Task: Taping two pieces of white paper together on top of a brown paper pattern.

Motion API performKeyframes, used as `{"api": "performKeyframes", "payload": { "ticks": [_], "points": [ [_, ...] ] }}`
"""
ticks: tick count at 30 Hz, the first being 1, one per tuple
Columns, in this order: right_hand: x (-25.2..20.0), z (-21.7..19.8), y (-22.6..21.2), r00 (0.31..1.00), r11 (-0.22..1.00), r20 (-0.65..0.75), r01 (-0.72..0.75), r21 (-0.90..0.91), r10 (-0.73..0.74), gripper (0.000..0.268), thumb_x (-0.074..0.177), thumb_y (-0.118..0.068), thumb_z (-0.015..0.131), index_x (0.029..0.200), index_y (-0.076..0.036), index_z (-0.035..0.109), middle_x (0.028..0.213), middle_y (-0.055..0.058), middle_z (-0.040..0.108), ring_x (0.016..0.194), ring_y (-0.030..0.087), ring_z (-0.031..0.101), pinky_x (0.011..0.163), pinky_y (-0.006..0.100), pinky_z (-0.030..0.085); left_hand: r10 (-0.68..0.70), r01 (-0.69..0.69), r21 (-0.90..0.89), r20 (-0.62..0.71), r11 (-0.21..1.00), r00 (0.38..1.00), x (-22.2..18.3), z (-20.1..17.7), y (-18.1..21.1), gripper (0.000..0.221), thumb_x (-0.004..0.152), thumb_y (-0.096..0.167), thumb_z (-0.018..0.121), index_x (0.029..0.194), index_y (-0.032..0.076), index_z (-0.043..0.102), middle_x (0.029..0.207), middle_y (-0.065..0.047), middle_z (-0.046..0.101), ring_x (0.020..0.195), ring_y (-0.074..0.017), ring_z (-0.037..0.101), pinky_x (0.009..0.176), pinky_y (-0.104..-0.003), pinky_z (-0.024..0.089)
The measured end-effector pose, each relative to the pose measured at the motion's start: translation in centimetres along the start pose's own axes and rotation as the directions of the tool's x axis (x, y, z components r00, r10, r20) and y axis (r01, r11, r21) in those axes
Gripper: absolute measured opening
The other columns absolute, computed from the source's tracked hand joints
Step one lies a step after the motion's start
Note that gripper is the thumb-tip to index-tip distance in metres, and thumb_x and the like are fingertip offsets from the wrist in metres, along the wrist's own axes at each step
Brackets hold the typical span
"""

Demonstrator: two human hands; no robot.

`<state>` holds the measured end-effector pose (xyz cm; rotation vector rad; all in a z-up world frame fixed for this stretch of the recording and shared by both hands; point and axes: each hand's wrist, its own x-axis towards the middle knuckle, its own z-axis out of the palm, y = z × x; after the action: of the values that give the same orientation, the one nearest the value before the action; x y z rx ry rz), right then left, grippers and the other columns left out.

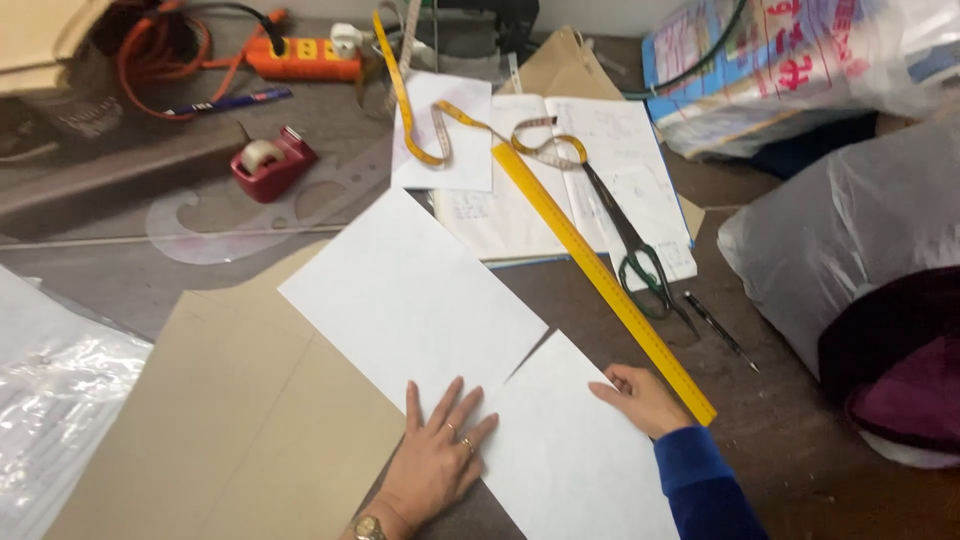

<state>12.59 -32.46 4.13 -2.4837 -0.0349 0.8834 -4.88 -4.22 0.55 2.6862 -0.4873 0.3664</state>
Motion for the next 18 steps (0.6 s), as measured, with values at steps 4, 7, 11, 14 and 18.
{"api": "performKeyframes", "payload": {
  "ticks": [4,7,11,14,18],
  "points": [
    [-0.3,0.0,-0.2,0.998,0.997,0.010,0.061,0.049,-0.061,0.040,0.089,-0.036,0.069,0.068,-0.015,0.042,0.066,-0.001,0.030,0.062,0.012,0.032,0.060,0.026,0.024,-0.009,0.008,0.026,0.043,1.000,0.999,0.0,-0.4,0.2,0.053,0.079,0.036,0.066,0.128,0.017,0.058,0.145,-0.014,0.041,0.138,-0.0384,0.027,0.099,-0.081,0.014],
    [-0.6,-0.1,-0.8,1.000,1.000,0.025,0.006,0.020,-0.006,0.039,0.090,-0.037,0.068,0.070,-0.014,0.044,0.068,0.000,0.032,0.063,0.013,0.032,0.060,0.028,0.024,-0.001,0.001,0.027,0.004,1.000,1.000,-0.2,-0.3,0.2,0.052,0.078,0.033,0.068,0.126,0.016,0.060,0.143,-0.014,0.043,0.137,-0.0373,0.031,0.101,-0.079,0.017],
    [0.7,0.1,0.5,0.991,0.988,0.008,0.131,0.080,-0.132,0.041,0.088,-0.033,0.071,0.065,-0.015,0.043,0.065,-0.004,0.028,0.060,0.010,0.030,0.057,0.026,0.023,0.001,-0.003,-0.033,-0.053,0.999,0.999,-0.5,0.1,0.5,0.043,0.080,0.025,0.069,0.120,0.012,0.062,0.137,-0.015,0.049,0.134,-0.0383,0.037,0.104,-0.075,0.018],
    [-0.3,-0.2,-0.4,0.990,0.990,0.036,0.139,0.036,-0.140,0.040,0.089,-0.033,0.070,0.065,-0.015,0.043,0.065,-0.003,0.029,0.060,0.010,0.031,0.057,0.027,0.023,-0.044,0.040,-0.047,-0.072,0.998,0.996,-1.3,0.2,2.0,0.044,0.076,0.025,0.072,0.117,0.011,0.062,0.136,-0.015,0.050,0.133,-0.0378,0.038,0.104,-0.074,0.018],
    [-0.4,-0.8,-1.0,0.994,0.996,0.069,0.083,-0.046,-0.080,0.033,0.088,-0.034,0.070,0.070,-0.014,0.052,0.067,-0.001,0.036,0.064,0.012,0.035,0.060,0.028,0.027,-0.128,0.121,-0.050,-0.166,0.991,0.978,-1.9,0.7,4.1,0.044,0.076,0.023,0.073,0.115,0.011,0.057,0.136,-0.016,0.049,0.132,-0.0401,0.039,0.103,-0.075,0.021]
  ]
}}
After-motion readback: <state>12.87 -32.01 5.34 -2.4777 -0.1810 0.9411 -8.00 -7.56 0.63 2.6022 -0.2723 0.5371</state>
